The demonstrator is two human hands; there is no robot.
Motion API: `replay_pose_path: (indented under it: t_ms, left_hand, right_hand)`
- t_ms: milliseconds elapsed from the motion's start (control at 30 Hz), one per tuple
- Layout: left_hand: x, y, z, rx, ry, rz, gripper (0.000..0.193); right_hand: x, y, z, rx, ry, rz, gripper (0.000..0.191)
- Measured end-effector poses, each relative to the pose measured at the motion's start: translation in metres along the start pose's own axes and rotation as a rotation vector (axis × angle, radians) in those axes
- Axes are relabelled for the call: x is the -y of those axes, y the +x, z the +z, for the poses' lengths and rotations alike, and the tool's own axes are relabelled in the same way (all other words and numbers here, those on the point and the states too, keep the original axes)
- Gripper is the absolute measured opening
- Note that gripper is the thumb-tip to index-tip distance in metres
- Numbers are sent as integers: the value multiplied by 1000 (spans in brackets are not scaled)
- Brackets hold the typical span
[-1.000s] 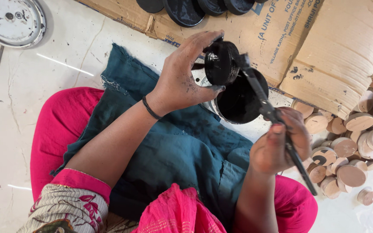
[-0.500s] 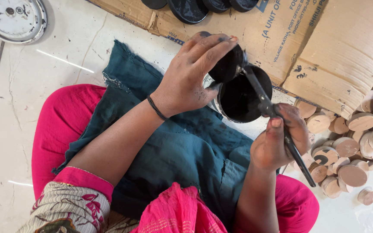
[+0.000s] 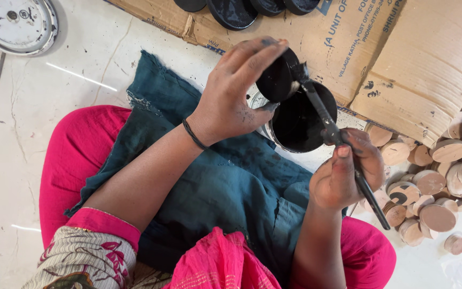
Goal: The person sits on the floor and paints round wooden discs black using a brush, dipping the brush into a container of black paint. They hold each disc in one hand, coat its face and edge, then set the finished disc on a cardboard sheet with other painted discs and pick up a new unpainted disc.
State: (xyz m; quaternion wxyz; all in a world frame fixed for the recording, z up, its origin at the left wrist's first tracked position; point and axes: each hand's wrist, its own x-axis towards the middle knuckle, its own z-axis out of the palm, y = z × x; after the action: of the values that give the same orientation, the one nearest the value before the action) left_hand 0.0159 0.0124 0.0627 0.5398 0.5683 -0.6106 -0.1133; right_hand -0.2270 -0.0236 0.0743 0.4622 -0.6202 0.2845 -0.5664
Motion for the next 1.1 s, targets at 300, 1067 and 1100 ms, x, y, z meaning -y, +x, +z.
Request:
replay_pose_path:
  t_ms: [300, 1067, 1100]
  left_hand:
    - [9, -9, 10, -95, -108, -283, 86]
    - [11, -6, 10, -48, -127, -343, 89]
    - [11, -6, 9, -51, -123, -350, 88]
  right_hand:
    - [2, 2, 5, 76, -123, -88, 19]
    - [8, 9, 7, 87, -337, -224, 19]
    - [8, 9, 8, 48, -310, -236, 19]
